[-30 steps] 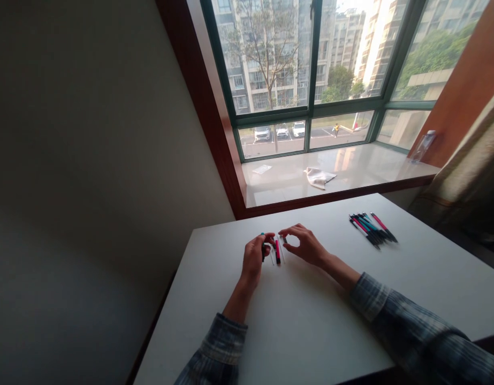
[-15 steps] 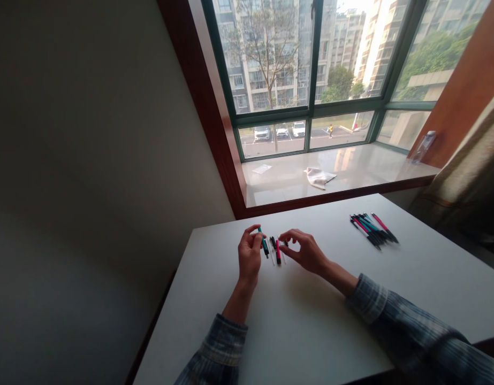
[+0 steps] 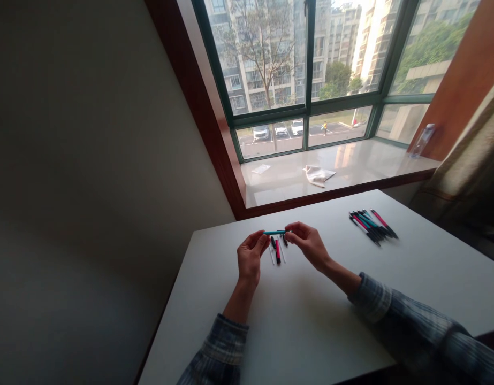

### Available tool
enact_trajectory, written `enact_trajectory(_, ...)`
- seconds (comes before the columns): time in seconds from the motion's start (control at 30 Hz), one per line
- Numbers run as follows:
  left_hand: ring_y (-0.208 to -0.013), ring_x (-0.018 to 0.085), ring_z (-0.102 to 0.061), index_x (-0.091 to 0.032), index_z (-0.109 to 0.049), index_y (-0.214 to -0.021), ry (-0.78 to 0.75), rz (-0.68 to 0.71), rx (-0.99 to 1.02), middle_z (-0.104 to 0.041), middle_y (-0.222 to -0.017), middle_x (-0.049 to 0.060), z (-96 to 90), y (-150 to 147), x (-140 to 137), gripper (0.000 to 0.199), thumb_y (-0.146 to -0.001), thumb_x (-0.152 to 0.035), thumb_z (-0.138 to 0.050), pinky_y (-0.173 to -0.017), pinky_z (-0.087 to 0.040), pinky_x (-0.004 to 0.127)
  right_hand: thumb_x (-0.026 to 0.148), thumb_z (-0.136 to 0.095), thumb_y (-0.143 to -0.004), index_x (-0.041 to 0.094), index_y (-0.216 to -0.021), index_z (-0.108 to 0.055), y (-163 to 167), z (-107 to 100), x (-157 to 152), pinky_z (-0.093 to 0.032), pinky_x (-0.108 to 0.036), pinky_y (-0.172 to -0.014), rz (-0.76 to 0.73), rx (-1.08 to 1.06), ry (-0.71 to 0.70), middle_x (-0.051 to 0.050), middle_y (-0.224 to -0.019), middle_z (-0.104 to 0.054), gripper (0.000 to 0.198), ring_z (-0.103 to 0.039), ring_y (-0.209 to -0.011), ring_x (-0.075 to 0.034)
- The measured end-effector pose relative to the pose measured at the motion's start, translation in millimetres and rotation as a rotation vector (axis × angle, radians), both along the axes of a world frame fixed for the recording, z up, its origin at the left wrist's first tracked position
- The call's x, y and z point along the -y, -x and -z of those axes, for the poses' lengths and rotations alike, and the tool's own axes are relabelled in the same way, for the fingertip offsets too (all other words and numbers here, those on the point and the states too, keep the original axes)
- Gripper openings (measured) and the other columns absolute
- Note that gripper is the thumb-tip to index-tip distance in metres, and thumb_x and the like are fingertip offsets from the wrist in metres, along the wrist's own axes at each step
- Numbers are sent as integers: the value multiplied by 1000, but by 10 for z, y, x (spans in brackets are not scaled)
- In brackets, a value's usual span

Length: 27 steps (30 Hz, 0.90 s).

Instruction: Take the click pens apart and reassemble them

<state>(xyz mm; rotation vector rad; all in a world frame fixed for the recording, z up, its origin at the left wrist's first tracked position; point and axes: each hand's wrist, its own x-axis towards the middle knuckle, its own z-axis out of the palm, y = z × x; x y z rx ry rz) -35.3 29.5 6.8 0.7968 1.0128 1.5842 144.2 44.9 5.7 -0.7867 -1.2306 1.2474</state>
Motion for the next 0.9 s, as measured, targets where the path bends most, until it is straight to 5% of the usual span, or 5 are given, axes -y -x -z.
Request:
enact_trajectory(0.23,-82,20,-74,-13,-76,-95,109,247,-93,-79,-92,10,-8,-230,153,40,-64,-31,-95,-84,-58,36,43,-87,-74,22,-104,-80,-122,-112,-94,-51,-31,-76,4,-229,157,-2,-85,-73,38,-60,-75,-14)
enact_trajectory(0.47,-78,20,-73,-12,-76,-95,119,224,-141,-78,-89,10,47,-284,156,39,-66,-31,-94,-78,-57,33,45,-82,-80,22,-112,-78,-198,-78,-174,-55,-37,-81,132,-126,67,-7,-99,-76,39,-67,-86,-20)
enact_trajectory(0.6,-82,18,-73,-12,-76,-93,98,147,-125,-78,-90,9,41,-210,116,38,-66,-32,-93,-86,-57,35,39,-71,-92,23,-114,-77,-402,-18,-212,-59,-39,-80,294,180,-271,-9,-107,-75,28,-70,-91,-23)
enact_trajectory(0.73,-83,18,-73,-12,-75,-94,69,107,-98,-77,-90,9,2,-132,88,38,-67,-32,-92,-88,-58,37,21,-60,-99,27,-113,-77,-546,167,-109,-61,-40,-82,73,710,-719,-9,-105,-72,23,-69,-93,-22)
enact_trajectory(0.9,-79,17,-71,-13,-73,-92,50,64,-94,-76,-87,7,-13,-117,88,36,-66,-31,-92,-83,-58,34,13,-55,-100,27,-116,-76,-560,358,27,-61,-35,-79,-111,949,-844,-9,-107,-71,29,-70,-92,-21)
